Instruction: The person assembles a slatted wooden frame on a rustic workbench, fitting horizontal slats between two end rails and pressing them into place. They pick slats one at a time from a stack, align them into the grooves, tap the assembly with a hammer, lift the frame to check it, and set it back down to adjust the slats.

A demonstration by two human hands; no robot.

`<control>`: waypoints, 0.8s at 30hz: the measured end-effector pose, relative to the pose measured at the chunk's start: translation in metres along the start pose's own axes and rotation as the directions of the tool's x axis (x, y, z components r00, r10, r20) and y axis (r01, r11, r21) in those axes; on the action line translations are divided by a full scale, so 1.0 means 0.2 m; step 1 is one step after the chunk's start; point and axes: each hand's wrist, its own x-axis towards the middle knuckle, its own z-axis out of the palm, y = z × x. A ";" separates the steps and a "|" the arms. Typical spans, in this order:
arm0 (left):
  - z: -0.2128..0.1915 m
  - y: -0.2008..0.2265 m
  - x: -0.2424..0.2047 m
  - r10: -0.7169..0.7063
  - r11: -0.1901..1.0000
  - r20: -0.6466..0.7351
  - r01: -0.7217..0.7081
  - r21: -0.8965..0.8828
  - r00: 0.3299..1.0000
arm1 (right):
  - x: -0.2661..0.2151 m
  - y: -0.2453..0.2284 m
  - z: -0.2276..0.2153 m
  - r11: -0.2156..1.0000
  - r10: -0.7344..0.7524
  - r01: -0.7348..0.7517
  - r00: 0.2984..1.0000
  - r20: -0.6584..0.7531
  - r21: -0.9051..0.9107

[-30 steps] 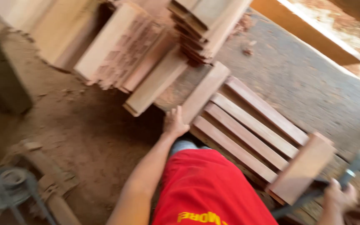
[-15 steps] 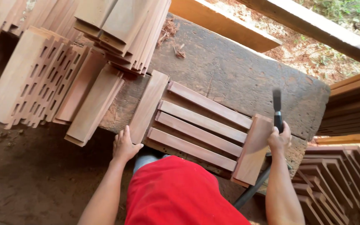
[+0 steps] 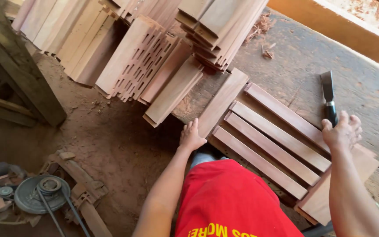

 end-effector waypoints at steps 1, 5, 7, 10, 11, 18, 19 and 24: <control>-0.01 0.01 0.00 0.005 1.000 0.006 -0.005 -0.006 1.000 | -0.05 -0.13 -0.10 0.984 -0.151 0.130 0.971 -0.185 -0.121; -0.04 0.05 0.00 -0.001 1.000 0.059 0.000 0.024 0.998 | -0.51 -0.53 -0.07 0.835 -0.529 0.483 0.837 -0.141 -0.263; -0.02 0.05 0.01 0.012 1.000 0.030 -0.012 -0.003 0.999 | -0.78 -0.68 0.00 0.769 -0.636 0.631 0.739 0.222 0.102; 0.00 0.04 0.01 0.056 0.998 0.021 -0.055 -0.029 0.998 | -0.92 -0.88 -0.04 0.875 -0.470 0.460 0.727 0.500 0.154; 0.02 0.04 0.01 0.055 0.998 0.029 -0.054 -0.025 0.998 | -0.94 -0.87 0.00 0.878 -0.465 0.453 0.727 0.506 0.156; -0.01 0.06 0.01 0.039 0.995 0.011 -0.038 -0.093 0.999 | -0.92 -0.87 0.14 0.848 -0.479 0.520 0.673 0.563 0.101; -0.01 0.06 0.00 0.030 0.994 0.004 -0.029 -0.105 1.000 | -0.91 -0.87 0.11 0.845 -0.482 0.522 0.652 0.585 0.113; 0.02 0.04 0.02 0.024 0.991 -0.008 -0.025 -0.130 1.000 | -0.88 -0.91 0.05 0.839 -0.490 0.533 0.648 0.583 0.113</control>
